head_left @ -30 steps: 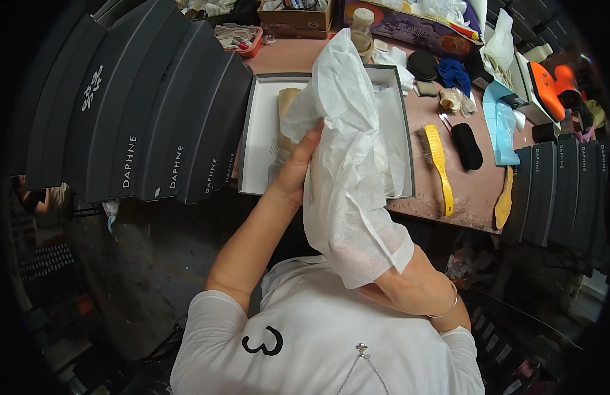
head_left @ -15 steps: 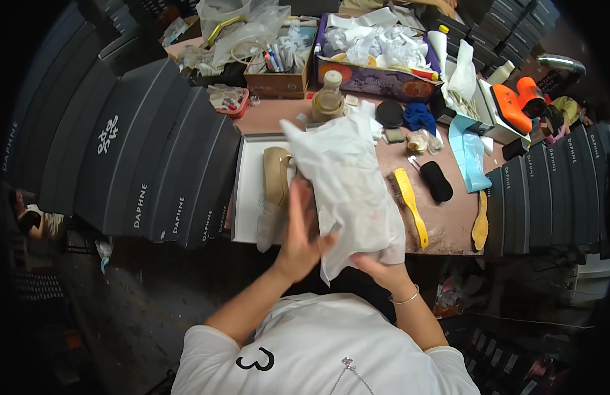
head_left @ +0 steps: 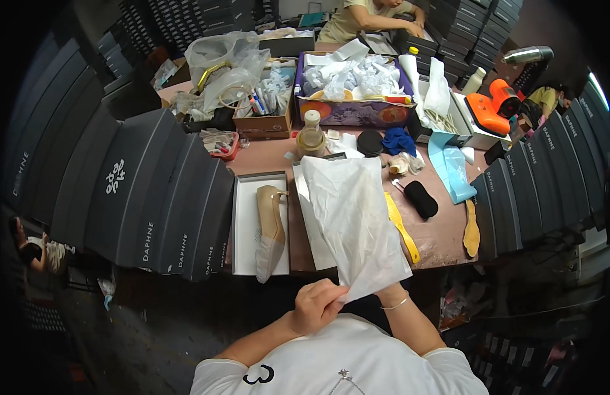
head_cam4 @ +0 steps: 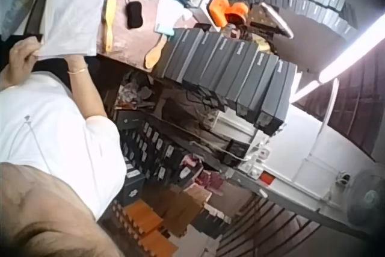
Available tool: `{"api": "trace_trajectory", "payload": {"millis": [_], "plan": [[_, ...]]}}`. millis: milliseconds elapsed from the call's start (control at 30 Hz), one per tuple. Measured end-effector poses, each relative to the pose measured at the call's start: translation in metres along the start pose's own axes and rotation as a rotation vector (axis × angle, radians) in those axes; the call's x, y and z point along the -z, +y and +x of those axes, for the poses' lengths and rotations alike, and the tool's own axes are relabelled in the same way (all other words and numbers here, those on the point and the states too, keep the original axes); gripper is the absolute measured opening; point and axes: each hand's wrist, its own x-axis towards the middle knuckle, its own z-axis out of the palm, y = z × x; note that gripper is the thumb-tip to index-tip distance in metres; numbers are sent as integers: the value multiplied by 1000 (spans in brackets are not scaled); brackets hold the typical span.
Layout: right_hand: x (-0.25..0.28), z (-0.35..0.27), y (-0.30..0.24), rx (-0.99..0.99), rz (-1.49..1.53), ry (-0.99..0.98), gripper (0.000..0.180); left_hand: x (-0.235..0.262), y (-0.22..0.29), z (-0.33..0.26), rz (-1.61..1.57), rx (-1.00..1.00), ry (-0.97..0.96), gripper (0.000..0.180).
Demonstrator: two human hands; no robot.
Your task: Packing high-heel shoes into boxes with tissue paper and protective covers.
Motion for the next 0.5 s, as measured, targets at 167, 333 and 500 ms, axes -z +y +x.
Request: {"api": "trace_trajectory", "payload": {"millis": [167, 333, 500], "plan": [[-1, 0, -33, -27, 771, -38, 63, -16, 8, 1, -78, -58, -154, 33], [17, 9, -58, 92, 523, -57, 65, 10, -4, 18, -4, 44, -235, 42], [-22, 23, -77, 516, -397, -81, 66, 19, -31, -1, -1083, 1093, 385, 78]]}}
